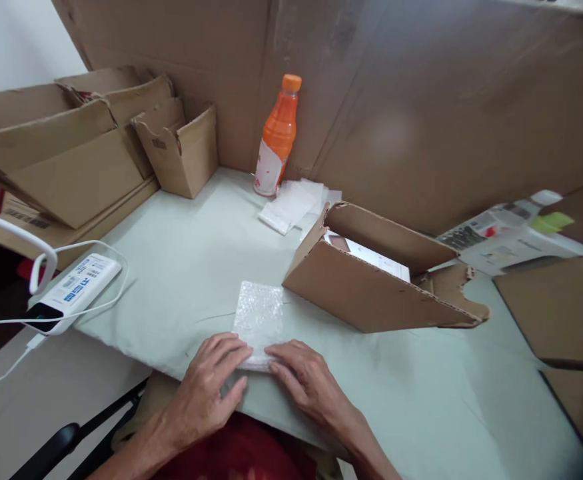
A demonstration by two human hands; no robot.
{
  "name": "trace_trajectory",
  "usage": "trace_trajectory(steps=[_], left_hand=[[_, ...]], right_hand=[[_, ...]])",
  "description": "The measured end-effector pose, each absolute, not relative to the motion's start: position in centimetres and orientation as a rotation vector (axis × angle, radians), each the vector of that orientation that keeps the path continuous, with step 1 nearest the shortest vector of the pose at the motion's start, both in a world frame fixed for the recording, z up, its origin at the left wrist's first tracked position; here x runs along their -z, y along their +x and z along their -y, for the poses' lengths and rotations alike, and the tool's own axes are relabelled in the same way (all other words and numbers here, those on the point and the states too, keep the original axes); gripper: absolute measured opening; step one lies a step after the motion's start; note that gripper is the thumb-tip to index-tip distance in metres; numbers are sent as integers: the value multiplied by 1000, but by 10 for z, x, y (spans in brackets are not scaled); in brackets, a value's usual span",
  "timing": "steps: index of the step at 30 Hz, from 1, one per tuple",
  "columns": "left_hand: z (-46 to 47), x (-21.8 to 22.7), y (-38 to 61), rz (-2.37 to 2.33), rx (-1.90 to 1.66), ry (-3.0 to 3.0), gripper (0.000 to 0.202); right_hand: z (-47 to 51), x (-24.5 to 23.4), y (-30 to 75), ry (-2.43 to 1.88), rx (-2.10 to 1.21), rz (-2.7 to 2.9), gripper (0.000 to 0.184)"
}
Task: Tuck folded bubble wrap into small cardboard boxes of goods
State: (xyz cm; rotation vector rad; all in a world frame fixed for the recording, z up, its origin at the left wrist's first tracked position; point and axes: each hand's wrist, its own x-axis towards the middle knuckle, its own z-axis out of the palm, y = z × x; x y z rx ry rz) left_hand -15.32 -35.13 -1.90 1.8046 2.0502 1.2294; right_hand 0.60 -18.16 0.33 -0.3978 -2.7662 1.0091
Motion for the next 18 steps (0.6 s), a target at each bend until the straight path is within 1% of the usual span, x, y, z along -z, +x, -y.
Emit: trace_trajectory(steps=[2, 3, 8, 11, 14, 18], left_hand=[[350, 20, -155, -2029, -1274, 1731, 28], [348, 21, -157, -2029, -1289, 1690, 25], [334, 26, -169, -2084, -1249, 1619, 23], [324, 29, -173, -2161, -1226, 1598, 24], [317, 30, -174, -2208, -1239, 1554, 24], [322, 26, -175, -2201, -1284, 1436, 27]], right_hand=[[182, -4, 8, -445, -1047, 2729, 19], [182, -4, 9, -461, -1002, 2691, 19], [189, 4, 12, -432, -537, 2514, 24], [192, 7, 5, -397, -388, 2541, 24], [191, 10, -4, -373, -380, 2626, 25], [187, 15, -8, -382, -495, 2635, 22]])
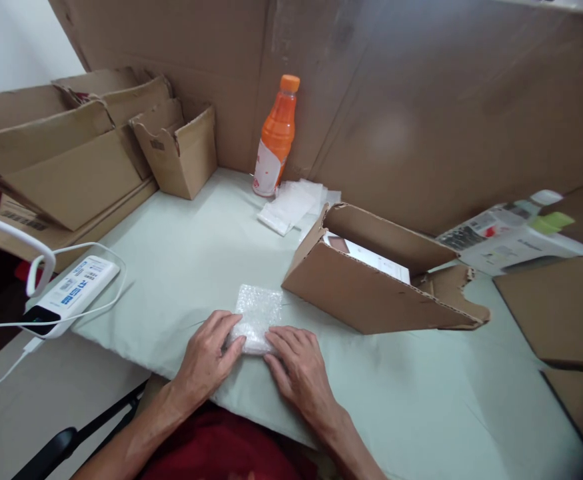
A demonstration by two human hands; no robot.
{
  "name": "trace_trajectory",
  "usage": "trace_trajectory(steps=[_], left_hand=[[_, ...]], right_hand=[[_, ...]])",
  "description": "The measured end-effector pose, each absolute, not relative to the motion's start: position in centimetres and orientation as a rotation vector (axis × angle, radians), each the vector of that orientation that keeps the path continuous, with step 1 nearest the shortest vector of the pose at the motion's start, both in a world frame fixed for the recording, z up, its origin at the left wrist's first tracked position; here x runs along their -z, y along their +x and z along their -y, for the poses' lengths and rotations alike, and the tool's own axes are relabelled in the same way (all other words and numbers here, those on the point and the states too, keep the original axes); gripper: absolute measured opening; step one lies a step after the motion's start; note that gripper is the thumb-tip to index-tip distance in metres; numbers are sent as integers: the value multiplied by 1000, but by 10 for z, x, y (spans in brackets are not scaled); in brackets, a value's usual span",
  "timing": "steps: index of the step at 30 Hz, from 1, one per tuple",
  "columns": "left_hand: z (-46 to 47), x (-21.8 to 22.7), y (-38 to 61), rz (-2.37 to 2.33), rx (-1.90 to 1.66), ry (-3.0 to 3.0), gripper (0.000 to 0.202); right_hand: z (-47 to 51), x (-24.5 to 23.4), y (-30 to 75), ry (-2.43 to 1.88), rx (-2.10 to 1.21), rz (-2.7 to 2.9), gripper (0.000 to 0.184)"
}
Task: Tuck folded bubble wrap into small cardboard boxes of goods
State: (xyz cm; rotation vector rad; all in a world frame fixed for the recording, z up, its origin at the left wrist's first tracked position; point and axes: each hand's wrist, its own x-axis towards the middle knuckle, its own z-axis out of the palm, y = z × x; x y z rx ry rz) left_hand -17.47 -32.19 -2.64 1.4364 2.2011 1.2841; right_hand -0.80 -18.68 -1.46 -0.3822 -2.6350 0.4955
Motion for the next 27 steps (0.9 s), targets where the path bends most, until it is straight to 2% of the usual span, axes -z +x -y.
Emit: trace_trajectory(steps=[5, 10, 17, 21, 27], left_hand=[[341, 24, -169, -2125, -1361, 1014, 46], [341, 32, -154, -1758, -1571, 633, 74], [332, 34, -145, -1511, -1816, 316, 84], [332, 35, -140, -1510, -1801, 356, 94], [331, 22, -146, -1558, -1647, 561, 92]], right_hand=[[185, 16, 0, -522, -805, 2518, 20], [194, 14, -2, -756, -1115, 2414, 23], [204, 19, -7, -849, -1281, 2329, 27], [206, 17, -9, -830, -1359, 2316, 26], [212, 4, -13, -652, -1549, 2333, 25]])
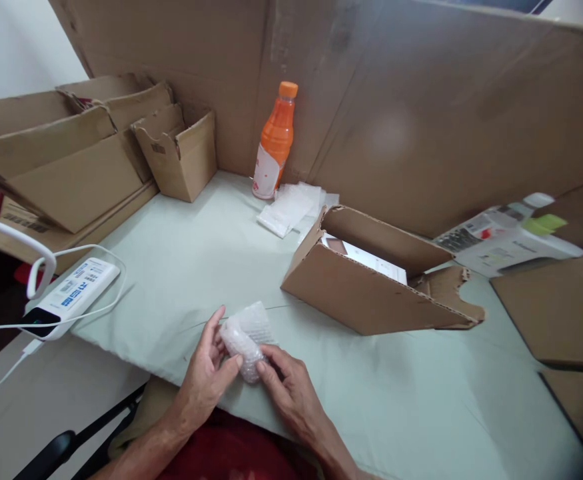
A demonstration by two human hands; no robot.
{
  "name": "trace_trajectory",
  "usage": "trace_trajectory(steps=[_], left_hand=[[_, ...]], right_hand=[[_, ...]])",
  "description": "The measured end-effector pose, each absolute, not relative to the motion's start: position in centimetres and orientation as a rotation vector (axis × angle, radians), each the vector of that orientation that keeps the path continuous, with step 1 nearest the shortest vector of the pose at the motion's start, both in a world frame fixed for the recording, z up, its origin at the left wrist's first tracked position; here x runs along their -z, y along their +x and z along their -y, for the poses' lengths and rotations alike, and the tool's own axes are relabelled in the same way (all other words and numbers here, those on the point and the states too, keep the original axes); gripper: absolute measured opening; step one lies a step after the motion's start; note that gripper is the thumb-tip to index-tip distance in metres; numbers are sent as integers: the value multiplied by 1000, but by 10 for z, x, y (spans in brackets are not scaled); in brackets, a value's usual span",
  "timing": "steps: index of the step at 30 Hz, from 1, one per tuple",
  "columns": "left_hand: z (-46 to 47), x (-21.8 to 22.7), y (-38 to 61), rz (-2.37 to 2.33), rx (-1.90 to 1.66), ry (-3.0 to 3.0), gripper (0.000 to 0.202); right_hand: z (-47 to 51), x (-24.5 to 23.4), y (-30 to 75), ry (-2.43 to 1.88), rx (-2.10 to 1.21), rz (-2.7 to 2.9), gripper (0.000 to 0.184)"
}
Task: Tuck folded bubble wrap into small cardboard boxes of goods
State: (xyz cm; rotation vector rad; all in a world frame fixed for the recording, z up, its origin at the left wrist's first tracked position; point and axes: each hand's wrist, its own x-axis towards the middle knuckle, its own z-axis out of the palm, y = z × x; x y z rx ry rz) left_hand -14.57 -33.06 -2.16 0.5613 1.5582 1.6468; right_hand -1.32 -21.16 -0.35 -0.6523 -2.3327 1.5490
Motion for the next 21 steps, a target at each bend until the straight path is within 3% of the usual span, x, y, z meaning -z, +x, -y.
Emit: trace_trajectory(steps=[4, 13, 18, 21], left_hand=[[332, 17, -151, -1603, -1647, 594, 88], [336, 10, -150, -1461, -1482, 683, 88], [336, 12, -151, -1735, -1311, 918, 82], [334, 12, -152, -1856, -1224, 1079, 78]], right_hand=[[208, 4, -11, -623, -1462, 2290, 19], [195, 8, -3, -750, -1479, 2126, 48], [200, 5, -9, -747, -1693, 2160, 31], [201, 5, -11, -791, -1666, 2116, 31]])
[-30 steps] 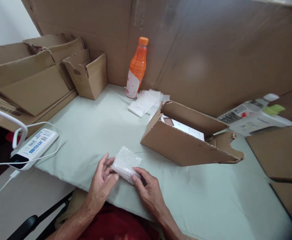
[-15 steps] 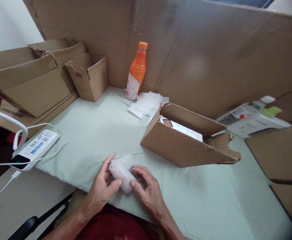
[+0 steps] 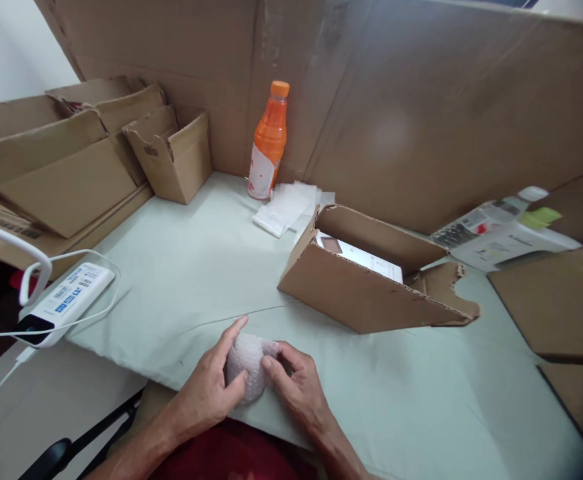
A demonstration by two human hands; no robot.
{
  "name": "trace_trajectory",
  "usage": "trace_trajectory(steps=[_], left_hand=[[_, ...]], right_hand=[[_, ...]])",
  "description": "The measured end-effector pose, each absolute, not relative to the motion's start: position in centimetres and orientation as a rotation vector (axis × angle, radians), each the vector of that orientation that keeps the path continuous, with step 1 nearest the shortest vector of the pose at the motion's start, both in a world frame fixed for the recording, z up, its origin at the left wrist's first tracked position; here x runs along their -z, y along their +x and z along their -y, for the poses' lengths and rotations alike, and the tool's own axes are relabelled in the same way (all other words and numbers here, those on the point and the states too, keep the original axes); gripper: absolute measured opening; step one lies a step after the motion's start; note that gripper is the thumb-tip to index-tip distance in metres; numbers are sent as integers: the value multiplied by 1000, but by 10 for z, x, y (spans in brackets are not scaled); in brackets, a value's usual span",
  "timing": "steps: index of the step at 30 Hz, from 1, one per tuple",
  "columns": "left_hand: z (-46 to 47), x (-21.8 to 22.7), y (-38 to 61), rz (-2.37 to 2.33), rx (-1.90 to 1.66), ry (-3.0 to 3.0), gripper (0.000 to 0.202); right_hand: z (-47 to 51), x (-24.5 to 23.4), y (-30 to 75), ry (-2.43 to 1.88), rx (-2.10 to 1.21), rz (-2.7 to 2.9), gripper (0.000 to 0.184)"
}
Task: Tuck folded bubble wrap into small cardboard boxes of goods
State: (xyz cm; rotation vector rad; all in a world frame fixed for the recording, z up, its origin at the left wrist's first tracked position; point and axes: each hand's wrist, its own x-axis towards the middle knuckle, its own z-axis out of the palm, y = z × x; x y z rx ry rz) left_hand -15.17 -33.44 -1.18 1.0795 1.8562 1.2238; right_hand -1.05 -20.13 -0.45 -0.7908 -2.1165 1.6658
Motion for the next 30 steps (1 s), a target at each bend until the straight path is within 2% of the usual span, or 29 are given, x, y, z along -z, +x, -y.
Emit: trace_trajectory(steps=[7, 12, 18, 20, 24, 30], left_hand=[[329, 14, -151, -1991, -1177, 1345, 72], [328, 17, -146, -2051, -1180, 1450, 68], [330, 2, -147, -1924, -1225, 1228, 79], [329, -3, -148, -1808, -1231, 1144, 73], [325, -2, -148, -1651, -1241, 1008, 47], [324, 3, -144, -1577, -1240, 929, 45]], right_hand=[[199, -3, -9, -734, -1683, 2123, 30], [200, -4, -9, -738, -1485, 2232, 22], [204, -9, -10, -737, -1449, 2150, 14], [204, -10, -10, -725, -1453, 2111, 13], [202, -7, -9, -723, -1483, 2131, 13], [201, -6, -6, -735, -1510, 2198, 17]])
